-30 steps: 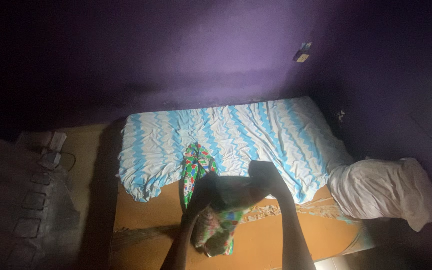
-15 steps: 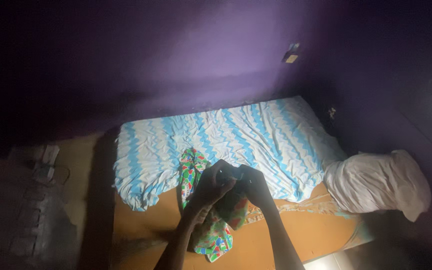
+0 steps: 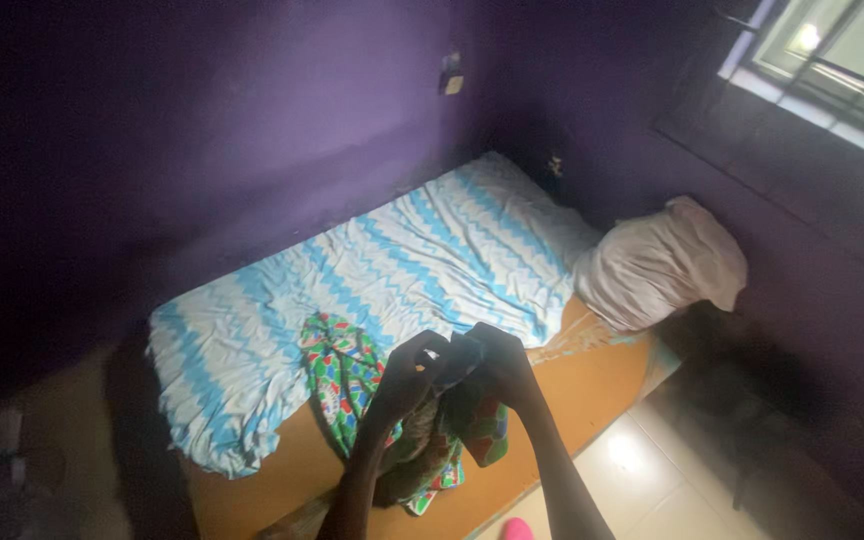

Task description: The person picks up a colorful patterned cloth from a bed, spreads it out by hand, and folds it into a smaller rectangular shape.

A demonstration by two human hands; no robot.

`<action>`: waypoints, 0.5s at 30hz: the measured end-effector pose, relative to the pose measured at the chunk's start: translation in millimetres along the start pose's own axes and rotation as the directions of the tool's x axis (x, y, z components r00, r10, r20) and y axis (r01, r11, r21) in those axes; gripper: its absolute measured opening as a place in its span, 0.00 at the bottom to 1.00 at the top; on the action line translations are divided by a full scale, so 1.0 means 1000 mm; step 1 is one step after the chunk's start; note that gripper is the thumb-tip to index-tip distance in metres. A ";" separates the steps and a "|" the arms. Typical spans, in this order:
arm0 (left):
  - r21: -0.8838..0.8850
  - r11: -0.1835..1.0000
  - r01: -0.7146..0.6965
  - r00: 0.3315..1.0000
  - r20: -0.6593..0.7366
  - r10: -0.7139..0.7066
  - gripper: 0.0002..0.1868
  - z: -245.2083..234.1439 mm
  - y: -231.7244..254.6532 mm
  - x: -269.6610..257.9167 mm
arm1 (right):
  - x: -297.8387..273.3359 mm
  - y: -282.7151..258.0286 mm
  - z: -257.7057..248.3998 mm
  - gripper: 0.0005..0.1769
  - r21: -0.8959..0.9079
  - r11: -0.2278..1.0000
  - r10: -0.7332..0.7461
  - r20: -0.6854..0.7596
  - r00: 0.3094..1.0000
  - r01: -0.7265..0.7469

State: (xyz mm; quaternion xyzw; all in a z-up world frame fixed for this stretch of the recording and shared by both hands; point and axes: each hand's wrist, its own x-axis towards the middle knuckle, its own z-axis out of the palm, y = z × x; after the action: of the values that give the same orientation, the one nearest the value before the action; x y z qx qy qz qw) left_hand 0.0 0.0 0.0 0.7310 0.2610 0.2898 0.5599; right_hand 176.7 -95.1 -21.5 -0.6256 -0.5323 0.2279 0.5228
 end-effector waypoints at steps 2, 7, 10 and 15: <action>0.040 0.997 0.064 0.998 0.013 -0.065 0.09 0.014 -0.003 0.008 | -0.001 -0.001 -0.015 0.12 -0.030 0.999 -0.040 -0.004 0.999 0.040; -0.090 0.992 -0.092 0.995 -0.050 0.088 0.06 0.050 -0.021 0.030 | 0.009 0.010 -0.045 0.11 -0.037 0.974 -0.224 -0.032 0.974 0.223; -0.248 0.967 -0.061 0.993 -0.111 0.034 0.04 0.073 -0.023 0.047 | 0.017 0.017 -0.050 0.14 -0.230 0.910 -0.401 -0.286 0.870 0.344; -0.610 0.787 0.088 0.947 -0.193 -0.256 0.05 0.103 -0.013 0.066 | 0.018 0.018 -0.060 0.20 -0.330 0.942 -0.233 -0.506 0.830 0.064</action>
State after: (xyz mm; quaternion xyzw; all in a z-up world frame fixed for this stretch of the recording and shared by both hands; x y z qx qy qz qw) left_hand 119.4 -19.1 -25.4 0.4462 0.2957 0.3994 0.7443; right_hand 240.6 -101.7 -11.7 -0.6921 -0.4399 -0.0819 0.5663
